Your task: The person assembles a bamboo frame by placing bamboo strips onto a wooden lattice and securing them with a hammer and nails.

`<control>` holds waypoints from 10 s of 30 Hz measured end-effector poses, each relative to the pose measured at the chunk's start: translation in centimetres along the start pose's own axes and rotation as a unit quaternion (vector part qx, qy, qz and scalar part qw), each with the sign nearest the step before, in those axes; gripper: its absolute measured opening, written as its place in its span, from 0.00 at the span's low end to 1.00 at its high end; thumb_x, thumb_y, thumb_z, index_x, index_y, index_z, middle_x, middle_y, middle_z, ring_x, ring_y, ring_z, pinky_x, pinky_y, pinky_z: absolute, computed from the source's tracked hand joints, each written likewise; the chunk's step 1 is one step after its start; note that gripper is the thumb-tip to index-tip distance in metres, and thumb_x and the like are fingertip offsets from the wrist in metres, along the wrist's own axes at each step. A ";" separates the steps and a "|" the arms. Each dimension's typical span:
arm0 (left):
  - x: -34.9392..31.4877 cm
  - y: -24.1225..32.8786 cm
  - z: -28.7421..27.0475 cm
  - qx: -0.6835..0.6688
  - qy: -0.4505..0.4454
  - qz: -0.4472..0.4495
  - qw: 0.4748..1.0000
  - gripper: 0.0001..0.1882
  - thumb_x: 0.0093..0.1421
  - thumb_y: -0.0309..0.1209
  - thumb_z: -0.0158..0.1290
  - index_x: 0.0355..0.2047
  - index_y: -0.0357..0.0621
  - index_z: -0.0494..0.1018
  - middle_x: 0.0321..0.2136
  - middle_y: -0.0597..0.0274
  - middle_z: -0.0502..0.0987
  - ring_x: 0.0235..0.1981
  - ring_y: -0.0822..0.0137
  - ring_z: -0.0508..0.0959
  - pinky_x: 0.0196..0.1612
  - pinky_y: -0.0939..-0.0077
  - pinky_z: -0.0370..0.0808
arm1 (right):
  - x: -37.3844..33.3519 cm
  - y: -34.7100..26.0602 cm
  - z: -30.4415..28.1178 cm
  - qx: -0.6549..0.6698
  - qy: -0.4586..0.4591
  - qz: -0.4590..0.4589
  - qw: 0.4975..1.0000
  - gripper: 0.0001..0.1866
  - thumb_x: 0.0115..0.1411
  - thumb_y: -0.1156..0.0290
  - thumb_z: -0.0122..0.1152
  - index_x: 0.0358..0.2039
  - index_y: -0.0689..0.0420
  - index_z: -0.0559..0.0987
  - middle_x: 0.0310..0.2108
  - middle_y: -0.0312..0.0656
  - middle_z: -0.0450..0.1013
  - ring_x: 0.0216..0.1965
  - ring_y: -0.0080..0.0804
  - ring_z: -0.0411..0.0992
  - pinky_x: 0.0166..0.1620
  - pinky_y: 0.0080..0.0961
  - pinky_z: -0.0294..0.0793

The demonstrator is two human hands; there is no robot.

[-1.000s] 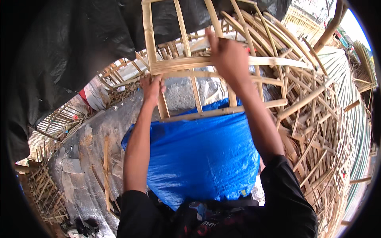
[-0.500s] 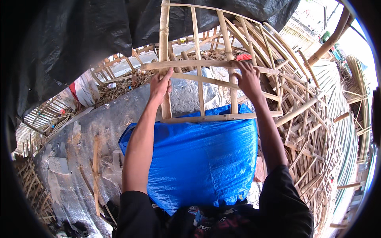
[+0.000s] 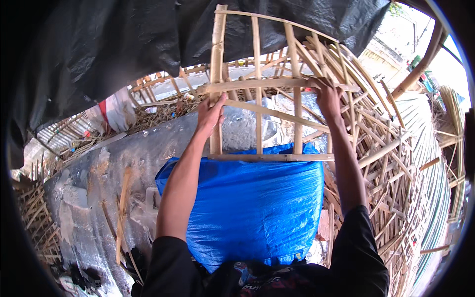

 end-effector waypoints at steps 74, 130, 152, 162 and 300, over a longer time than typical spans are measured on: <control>2.8 0.3 -2.9 0.120 -0.006 -0.084 0.989 0.22 0.60 0.52 0.57 0.29 0.48 0.66 0.19 0.72 0.57 0.17 0.79 0.55 0.24 0.82 0.55 | -69.1 13.5 -33.7 -0.204 -0.058 0.752 0.625 0.16 0.63 0.68 0.47 0.44 0.69 0.71 0.31 0.52 0.75 0.32 0.41 0.75 0.36 0.35 0.73; 2.3 1.3 -3.3 0.130 0.003 -0.069 0.989 0.20 0.61 0.51 0.56 0.29 0.48 0.67 0.19 0.73 0.57 0.17 0.79 0.55 0.26 0.80 0.56 | -59.0 12.0 -34.0 -0.211 0.037 0.757 0.617 0.25 0.57 0.43 0.62 0.34 0.54 0.84 0.23 0.41 0.78 0.23 0.31 0.73 0.32 0.33 0.72; 0.1 1.2 2.1 0.081 -0.030 -0.038 0.995 0.20 0.59 0.51 0.58 0.35 0.46 0.73 0.16 0.74 0.64 0.14 0.79 0.64 0.17 0.82 0.62 | -41.5 9.9 -31.3 0.254 0.070 0.399 0.879 0.17 0.65 0.64 0.58 0.47 0.63 0.73 0.32 0.37 0.74 0.34 0.22 0.73 0.35 0.24 0.75; -1.5 2.3 -1.9 -0.004 -0.007 0.038 0.999 0.16 0.62 0.44 0.58 0.32 0.44 0.71 0.15 0.69 0.67 0.12 0.78 0.64 0.13 0.82 0.61 | 0.6 -6.3 -11.7 0.119 -0.219 -0.006 0.968 0.15 0.60 0.61 0.62 0.39 0.61 0.79 0.29 0.53 0.76 0.34 0.52 0.75 0.39 0.39 0.71; -15.0 5.2 -6.2 0.075 0.115 -0.162 0.977 0.15 0.65 0.42 0.52 0.37 0.42 0.67 0.17 0.67 0.67 0.11 0.77 0.65 0.13 0.81 0.64 | -18.2 15.1 1.6 0.344 -0.299 0.335 0.825 0.06 0.62 0.69 0.62 0.35 0.58 0.77 0.27 0.32 0.74 0.28 0.16 0.70 0.32 0.16 0.70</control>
Point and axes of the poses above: each hand's wrist, its own x-axis towards the middle knuckle, its own z-axis out of the palm, y = z × x, the point moved 2 cm from there along x, towards the middle knuckle
